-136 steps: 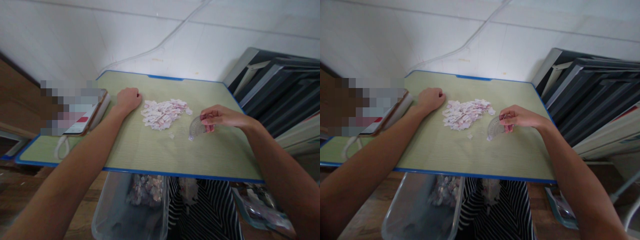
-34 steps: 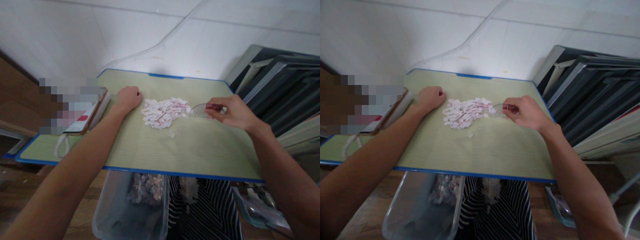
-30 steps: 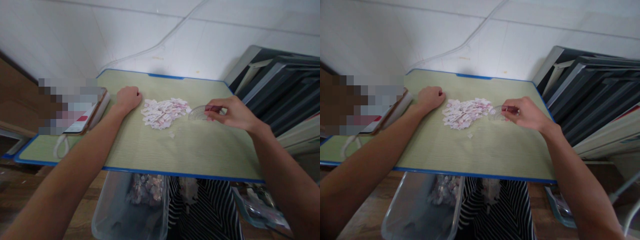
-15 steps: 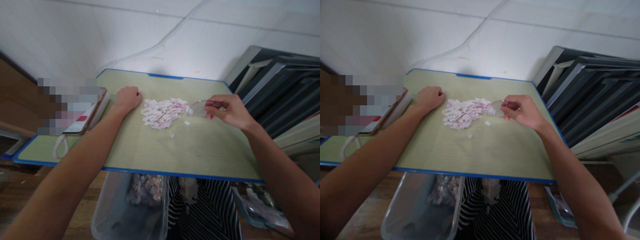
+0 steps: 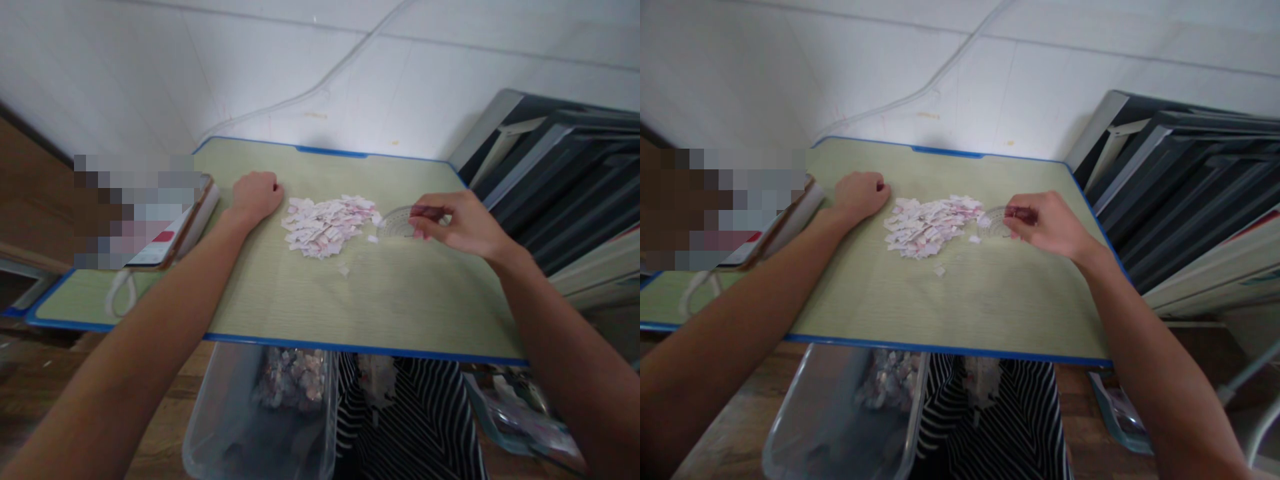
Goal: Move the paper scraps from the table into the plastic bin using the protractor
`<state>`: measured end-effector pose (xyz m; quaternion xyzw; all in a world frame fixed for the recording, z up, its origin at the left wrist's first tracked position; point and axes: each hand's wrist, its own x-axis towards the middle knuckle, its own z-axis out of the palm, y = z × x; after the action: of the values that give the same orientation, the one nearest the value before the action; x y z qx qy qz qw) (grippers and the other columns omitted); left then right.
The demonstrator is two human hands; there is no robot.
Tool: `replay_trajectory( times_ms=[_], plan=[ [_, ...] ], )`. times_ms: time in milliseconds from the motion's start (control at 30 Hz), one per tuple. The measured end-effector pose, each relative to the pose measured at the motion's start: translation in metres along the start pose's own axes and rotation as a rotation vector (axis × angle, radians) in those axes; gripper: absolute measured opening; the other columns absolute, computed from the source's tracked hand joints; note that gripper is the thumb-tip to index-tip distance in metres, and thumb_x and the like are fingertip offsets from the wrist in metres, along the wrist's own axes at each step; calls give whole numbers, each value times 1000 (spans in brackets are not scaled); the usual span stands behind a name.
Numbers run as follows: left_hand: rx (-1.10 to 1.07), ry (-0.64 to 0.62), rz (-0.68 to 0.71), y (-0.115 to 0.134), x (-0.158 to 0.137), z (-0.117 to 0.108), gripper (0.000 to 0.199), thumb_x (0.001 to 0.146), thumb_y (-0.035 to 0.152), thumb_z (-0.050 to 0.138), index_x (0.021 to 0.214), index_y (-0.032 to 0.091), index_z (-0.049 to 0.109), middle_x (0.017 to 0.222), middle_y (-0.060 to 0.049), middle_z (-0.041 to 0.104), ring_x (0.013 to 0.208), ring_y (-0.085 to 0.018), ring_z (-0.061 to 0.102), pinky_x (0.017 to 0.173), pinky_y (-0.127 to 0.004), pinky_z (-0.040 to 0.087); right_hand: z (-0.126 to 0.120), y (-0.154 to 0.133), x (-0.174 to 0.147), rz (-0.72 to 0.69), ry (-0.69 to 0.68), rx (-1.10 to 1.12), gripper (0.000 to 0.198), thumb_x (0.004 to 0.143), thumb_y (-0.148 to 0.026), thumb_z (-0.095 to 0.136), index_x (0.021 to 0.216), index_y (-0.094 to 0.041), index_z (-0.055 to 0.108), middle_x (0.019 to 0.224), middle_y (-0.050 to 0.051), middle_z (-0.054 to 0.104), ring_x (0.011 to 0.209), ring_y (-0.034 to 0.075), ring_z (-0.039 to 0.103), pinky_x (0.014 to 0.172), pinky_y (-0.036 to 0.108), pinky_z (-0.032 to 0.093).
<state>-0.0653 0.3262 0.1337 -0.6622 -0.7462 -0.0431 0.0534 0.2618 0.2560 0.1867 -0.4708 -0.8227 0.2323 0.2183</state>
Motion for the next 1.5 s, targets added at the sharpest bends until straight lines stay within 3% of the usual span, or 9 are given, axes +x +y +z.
replay_trajectory(
  times_ms=[300, 467, 967, 1167, 1333, 1500],
  plan=[
    [4, 8, 5, 0, 0, 0, 48, 92, 33, 33, 118, 15, 69, 117, -16, 71, 109, -31, 64, 87, -39, 50, 3, -2, 0, -33, 50, -138, 17, 81, -30, 62, 66, -22, 57, 56, 2, 62, 51, 18, 56, 53, 31, 41],
    [6, 5, -2, 0, -1, -1, 46, 92, 33, 34, 117, 17, 70, 115, -15, 72, 109, -30, 65, 87, -38, 50, 2, -5, -2, -34, -44, -101, 18, 82, -32, 63, 68, -22, 59, 57, 2, 61, 52, 18, 56, 53, 31, 41],
    [6, 5, 11, 0, -2, -2, 47, 91, 32, 34, 118, 14, 69, 117, -17, 71, 110, -32, 65, 87, -40, 50, -1, -10, -5, -73, -86, -55, 23, 80, -36, 64, 63, -21, 59, 52, 1, 60, 48, 15, 52, 47, 28, 39],
    [-1, -1, -4, 0, 0, -1, 47, 91, 33, 34, 118, 16, 69, 117, -15, 71, 109, -31, 65, 86, -38, 50, 1, -6, -1, -34, 54, -46, 24, 82, -38, 67, 67, -22, 57, 53, 0, 61, 48, 15, 55, 50, 29, 41],
    [-14, 6, 2, 0, -1, -1, 48, 91, 32, 33, 118, 17, 70, 115, -16, 72, 108, -31, 64, 86, -40, 49, 2, 0, 1, 40, 16, -17, 21, 80, -36, 68, 68, -23, 57, 54, -1, 63, 47, 16, 58, 49, 29, 44],
    [-14, 3, -2, 0, -1, -2, 50, 91, 34, 32, 120, 16, 69, 118, -16, 71, 110, -31, 63, 88, -40, 49, 3, -3, 0, -1, 44, -60, 22, 81, -35, 66, 66, -23, 58, 54, 0, 64, 48, 16, 59, 48, 29, 44]
  ],
)
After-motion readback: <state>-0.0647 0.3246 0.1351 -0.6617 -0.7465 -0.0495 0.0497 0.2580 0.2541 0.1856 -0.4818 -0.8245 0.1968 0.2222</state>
